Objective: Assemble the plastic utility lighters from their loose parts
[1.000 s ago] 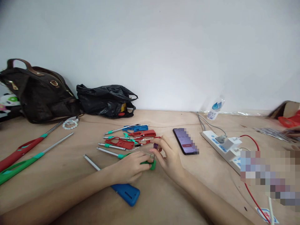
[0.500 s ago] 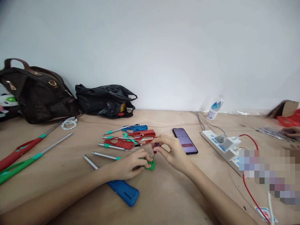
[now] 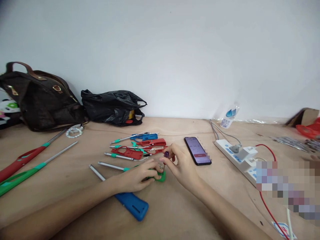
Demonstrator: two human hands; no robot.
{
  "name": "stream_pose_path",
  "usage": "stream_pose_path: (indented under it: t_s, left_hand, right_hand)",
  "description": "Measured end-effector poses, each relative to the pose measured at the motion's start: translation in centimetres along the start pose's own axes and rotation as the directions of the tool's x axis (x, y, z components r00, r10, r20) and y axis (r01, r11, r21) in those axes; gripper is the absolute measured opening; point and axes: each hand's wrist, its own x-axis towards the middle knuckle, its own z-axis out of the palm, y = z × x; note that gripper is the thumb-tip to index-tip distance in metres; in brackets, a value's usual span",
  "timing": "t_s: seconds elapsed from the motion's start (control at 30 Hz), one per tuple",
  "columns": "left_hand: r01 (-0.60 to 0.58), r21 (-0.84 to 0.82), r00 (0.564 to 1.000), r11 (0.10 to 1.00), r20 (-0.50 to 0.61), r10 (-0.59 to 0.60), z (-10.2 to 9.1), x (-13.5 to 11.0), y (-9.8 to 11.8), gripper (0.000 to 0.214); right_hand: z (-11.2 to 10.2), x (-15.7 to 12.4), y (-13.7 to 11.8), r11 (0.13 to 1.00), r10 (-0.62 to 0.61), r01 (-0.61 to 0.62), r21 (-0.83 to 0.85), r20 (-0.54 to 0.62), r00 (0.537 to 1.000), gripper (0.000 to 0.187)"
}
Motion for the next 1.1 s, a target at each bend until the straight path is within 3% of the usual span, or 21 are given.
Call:
stream_pose_path:
  t_s: [0.63, 0.83, 1.0, 1.1]
  left_hand:
    - [0.094, 0.077, 0.995, 0.993, -0.026, -0.092, 0.8, 0.0, 0.9, 0.022]
    - [0.097, 0.099, 0.994, 0.990, -0.052, -0.093, 0.7, -0.1, 1.3, 0.027]
    - [0.072, 0.088, 0.995, 0.994, -0.070, -0.066, 0.8, -0.2, 1.1, 0.026]
    - [0.081, 0.095, 0.995, 0.992, -0.073, -0.074, 1.0, -0.2, 1.0, 0.024]
  right_hand:
    - [1.5, -1.0, -1.5, 0.989, -0.012, -0.004, -0.145, -0.109, 0.994, 0.012]
    - [0.4, -0.4, 1.0, 0.995, 0.070, -0.077, -0.063, -0.112, 0.991, 0.016]
    - [-1.1, 0.2, 3.2, 0.989, 0.146, -0.149, 0.016, -0.307, 0.940, 0.019]
    - [-1.5, 0.5, 4.5, 0.988, 0.075, -0.120, -0.097, -0.380, 0.922, 0.017]
